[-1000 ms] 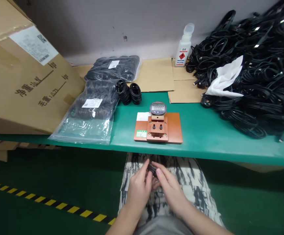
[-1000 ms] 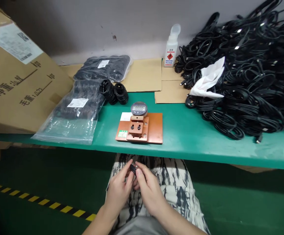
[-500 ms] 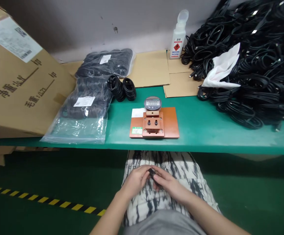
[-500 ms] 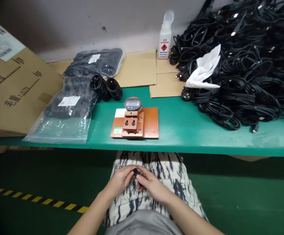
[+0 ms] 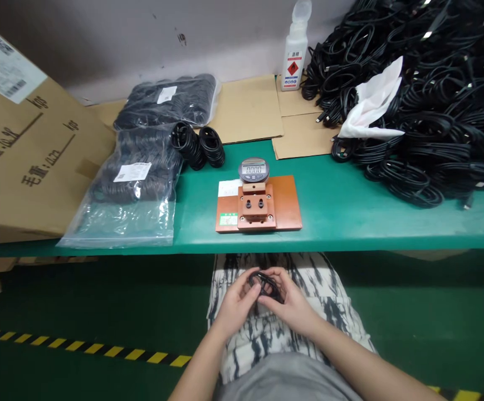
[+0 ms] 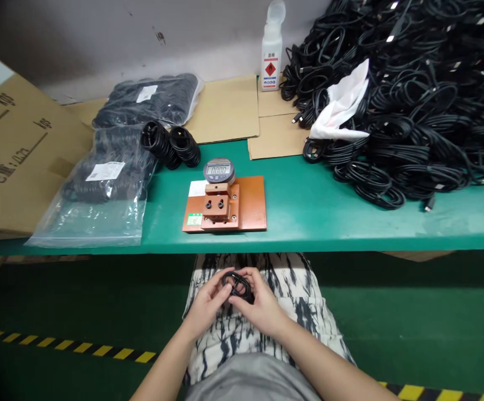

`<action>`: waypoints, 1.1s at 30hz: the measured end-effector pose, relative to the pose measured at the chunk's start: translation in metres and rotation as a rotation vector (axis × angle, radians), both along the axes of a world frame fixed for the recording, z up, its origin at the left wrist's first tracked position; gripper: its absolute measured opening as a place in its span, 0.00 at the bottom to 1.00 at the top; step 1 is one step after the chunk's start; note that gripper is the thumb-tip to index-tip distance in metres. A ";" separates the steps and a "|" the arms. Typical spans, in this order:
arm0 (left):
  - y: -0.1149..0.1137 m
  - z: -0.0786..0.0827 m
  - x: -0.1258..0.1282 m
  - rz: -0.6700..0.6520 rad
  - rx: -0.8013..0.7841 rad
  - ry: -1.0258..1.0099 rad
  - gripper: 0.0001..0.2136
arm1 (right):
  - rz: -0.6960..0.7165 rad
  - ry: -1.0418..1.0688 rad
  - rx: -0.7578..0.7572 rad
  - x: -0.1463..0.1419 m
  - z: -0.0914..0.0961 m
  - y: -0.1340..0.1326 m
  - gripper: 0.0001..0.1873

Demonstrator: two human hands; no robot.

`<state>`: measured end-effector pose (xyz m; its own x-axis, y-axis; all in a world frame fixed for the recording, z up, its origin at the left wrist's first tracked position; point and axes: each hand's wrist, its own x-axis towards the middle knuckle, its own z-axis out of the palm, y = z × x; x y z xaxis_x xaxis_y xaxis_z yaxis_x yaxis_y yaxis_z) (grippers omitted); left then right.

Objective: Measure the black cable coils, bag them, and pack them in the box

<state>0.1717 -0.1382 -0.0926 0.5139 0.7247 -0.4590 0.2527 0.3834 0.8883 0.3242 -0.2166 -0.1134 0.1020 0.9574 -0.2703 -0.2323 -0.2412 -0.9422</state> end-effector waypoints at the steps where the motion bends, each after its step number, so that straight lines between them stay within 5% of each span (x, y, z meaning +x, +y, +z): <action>1: -0.002 -0.003 0.003 0.036 -0.022 -0.014 0.19 | -0.006 -0.041 0.008 0.000 -0.002 0.000 0.24; 8: -0.008 -0.023 0.014 0.157 -0.067 -0.045 0.20 | -0.008 -0.273 -0.003 0.001 -0.011 -0.001 0.27; 18: -0.007 -0.035 0.017 0.371 -0.124 -0.073 0.23 | -0.147 -0.126 -0.093 0.000 -0.020 0.007 0.22; 26: 0.001 -0.031 0.007 0.208 -0.122 -0.046 0.26 | -0.139 0.029 -0.150 0.007 -0.018 0.017 0.29; 33: 0.002 -0.024 0.020 0.000 0.235 0.186 0.19 | -0.174 -0.193 -0.209 0.006 -0.022 0.032 0.25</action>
<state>0.1914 -0.1357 -0.1167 0.4372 0.8222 -0.3645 0.4192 0.1723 0.8914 0.3305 -0.1844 -0.1351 0.3278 0.8469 -0.4187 -0.1088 -0.4064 -0.9072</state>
